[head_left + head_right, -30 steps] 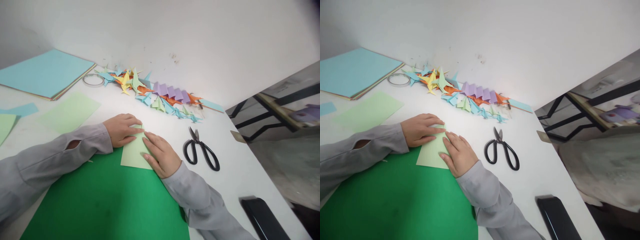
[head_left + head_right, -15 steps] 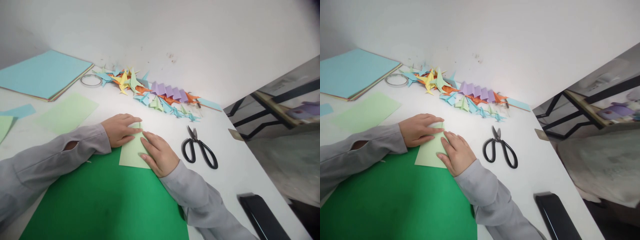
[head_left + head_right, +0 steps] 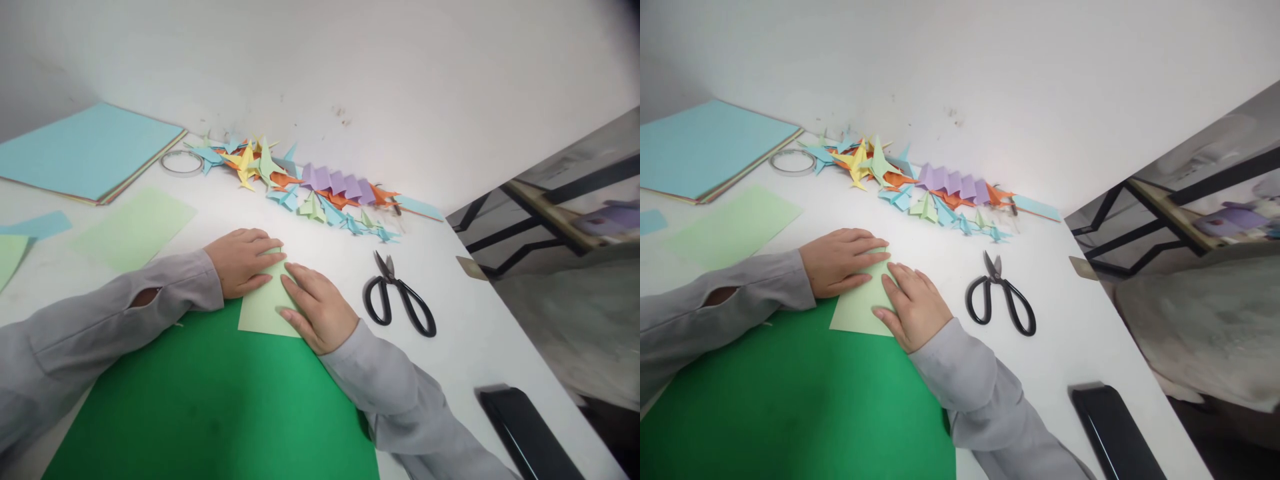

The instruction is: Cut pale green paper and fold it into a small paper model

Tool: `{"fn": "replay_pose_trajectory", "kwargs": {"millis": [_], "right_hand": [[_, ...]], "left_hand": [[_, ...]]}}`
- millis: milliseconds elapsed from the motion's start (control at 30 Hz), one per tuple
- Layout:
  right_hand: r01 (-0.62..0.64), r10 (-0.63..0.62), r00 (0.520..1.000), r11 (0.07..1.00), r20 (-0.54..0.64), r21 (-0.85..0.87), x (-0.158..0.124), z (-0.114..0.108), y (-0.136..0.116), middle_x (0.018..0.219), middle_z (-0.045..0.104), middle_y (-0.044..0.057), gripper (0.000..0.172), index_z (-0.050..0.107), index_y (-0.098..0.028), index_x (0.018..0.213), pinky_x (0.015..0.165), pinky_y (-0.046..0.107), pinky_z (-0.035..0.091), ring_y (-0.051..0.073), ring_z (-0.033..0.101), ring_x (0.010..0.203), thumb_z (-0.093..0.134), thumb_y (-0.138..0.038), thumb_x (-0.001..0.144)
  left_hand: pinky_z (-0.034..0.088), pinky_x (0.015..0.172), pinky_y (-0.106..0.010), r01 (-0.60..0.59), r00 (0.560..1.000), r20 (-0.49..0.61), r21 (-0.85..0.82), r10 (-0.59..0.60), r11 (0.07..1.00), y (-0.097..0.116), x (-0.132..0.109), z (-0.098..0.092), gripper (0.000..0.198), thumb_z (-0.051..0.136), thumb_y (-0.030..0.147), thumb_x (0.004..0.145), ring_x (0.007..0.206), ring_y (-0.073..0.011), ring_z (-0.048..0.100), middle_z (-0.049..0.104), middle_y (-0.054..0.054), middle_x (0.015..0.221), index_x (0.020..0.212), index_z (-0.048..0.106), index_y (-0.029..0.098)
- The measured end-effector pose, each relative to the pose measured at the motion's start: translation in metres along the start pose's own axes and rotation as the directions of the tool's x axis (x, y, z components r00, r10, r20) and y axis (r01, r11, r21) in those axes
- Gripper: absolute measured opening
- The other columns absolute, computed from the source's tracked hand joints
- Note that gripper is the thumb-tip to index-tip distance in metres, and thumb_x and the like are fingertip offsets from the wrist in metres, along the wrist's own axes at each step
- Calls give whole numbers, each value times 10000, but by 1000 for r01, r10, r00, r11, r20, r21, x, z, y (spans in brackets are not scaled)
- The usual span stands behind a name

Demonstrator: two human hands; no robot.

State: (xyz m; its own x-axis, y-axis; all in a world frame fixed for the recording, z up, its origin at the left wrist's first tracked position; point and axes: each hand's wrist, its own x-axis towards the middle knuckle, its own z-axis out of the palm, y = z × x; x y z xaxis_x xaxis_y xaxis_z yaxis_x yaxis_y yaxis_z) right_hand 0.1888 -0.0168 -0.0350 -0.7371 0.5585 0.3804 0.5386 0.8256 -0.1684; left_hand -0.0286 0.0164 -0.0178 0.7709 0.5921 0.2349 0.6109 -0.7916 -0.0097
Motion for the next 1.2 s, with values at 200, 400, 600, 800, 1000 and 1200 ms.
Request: {"fn": "replay_pose_trajectory", "kwargs": {"millis": [200,400,600,800,1000,1200], "right_hand": [[-8,8,1000,1000,1,1,-1,1,0,1266,486,222,468,513,-72,1177,912,519,422,297,419,1202,346,-405,893],[-4,4,1000,1000,-1,-6,-1,1,0,1267,485,219,466,512,-78,1177,914,513,424,298,421,1201,348,-408,892],[-3,3,1000,1000,2,-10,0,0,-1,1257,491,227,475,516,-59,1169,905,521,428,306,427,1191,347,-406,892],[0,0,1000,1000,-6,-18,0,0,-1,1246,501,225,479,524,-50,1158,902,512,433,314,440,1177,350,-408,891],[13,-13,1000,1000,-3,-22,0,0,0,1249,497,231,481,520,-42,1161,901,513,433,309,434,1182,345,-403,895],[11,-11,1000,1000,1,-26,0,1,0,1251,494,233,481,520,-39,1162,904,510,429,307,428,1187,352,-401,893]], "left_hand": [[370,894,-444,6,1000,-24,2,-6,1000,-1,-1,2,432,359,351,861,1099,-283,430,488,-126,1281,1219,496,151],[365,900,-450,6,1000,-22,-7,-6,1000,-1,-1,3,440,347,358,865,1103,-287,428,479,-122,1296,1223,498,151],[365,906,-452,8,1000,-13,-14,-8,1000,-1,-1,2,443,350,358,865,1106,-293,428,485,-122,1294,1226,497,146],[377,884,-463,28,1000,7,55,-29,998,0,-1,0,448,360,371,861,1105,-315,438,437,-171,1308,1236,493,167],[368,895,-471,44,999,0,59,-44,997,2,-1,-2,435,367,358,857,1120,-316,433,373,-185,1345,1225,501,169],[366,908,-450,8,1000,21,15,-9,1000,0,0,-1,456,330,364,871,1106,-291,419,465,-124,1306,1237,489,144]]}}
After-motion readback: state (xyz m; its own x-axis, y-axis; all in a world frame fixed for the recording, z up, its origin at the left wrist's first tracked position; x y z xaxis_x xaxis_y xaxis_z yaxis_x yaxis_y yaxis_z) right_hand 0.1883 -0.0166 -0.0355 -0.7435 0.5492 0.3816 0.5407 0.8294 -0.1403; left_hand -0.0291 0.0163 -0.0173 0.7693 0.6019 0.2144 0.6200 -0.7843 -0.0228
